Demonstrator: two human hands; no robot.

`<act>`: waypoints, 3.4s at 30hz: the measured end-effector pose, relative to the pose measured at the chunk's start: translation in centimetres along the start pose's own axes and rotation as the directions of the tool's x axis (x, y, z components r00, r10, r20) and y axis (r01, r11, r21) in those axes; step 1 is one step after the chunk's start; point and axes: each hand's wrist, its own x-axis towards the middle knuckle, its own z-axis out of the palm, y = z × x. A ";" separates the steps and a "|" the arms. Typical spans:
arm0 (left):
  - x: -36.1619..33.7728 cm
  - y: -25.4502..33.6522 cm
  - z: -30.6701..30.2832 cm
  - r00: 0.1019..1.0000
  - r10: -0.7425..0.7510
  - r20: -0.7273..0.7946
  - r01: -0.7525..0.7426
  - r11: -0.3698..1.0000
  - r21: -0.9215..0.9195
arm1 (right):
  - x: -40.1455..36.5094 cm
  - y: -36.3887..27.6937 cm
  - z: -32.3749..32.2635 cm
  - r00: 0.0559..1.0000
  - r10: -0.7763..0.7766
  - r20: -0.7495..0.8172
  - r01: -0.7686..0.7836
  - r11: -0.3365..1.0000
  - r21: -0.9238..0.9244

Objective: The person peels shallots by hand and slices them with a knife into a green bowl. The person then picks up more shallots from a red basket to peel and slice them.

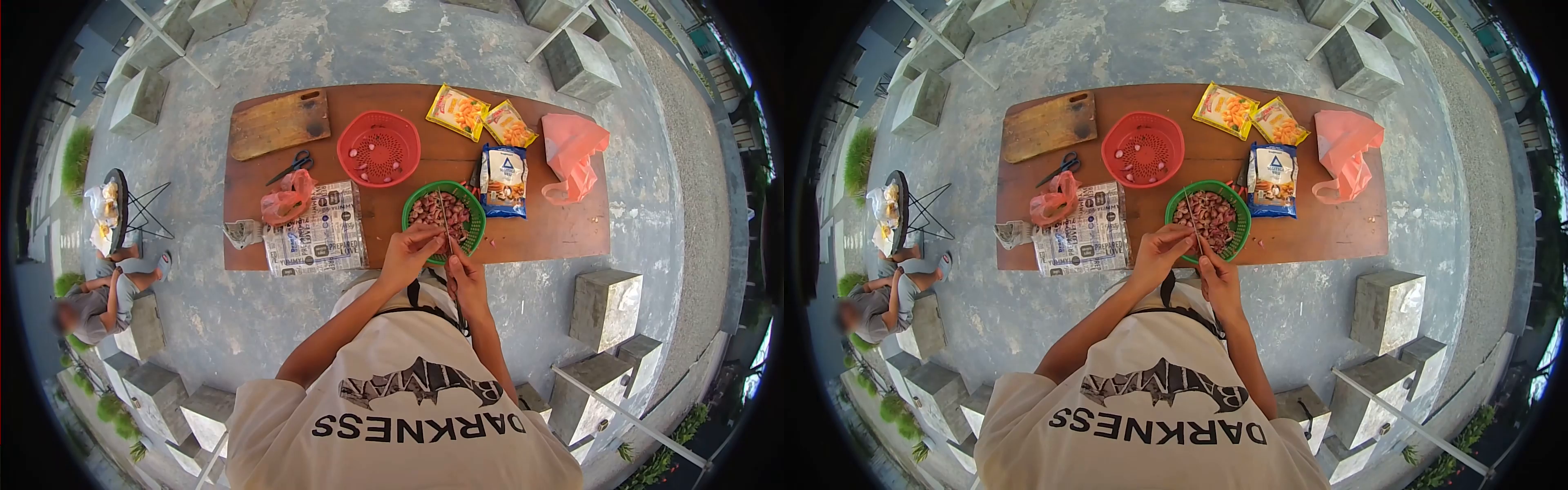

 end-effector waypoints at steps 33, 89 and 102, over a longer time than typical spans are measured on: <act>0.3 0.8 0.1 0.991 -0.106 0.079 0.100 0.992 0.071 | 0.4 -1.8 -1.0 0.971 -0.182 0.156 0.218 0.943 -0.253; -0.7 0.7 0.2 0.992 -0.110 -0.064 0.105 0.992 -0.072 | -0.4 -0.7 -0.7 0.993 -0.100 0.060 0.110 0.974 -0.197; -1.1 0.8 -0.6 0.989 -0.140 0.044 0.147 0.954 -0.262 | -0.3 -1.4 -0.8 0.987 -0.134 -0.092 0.141 0.987 0.074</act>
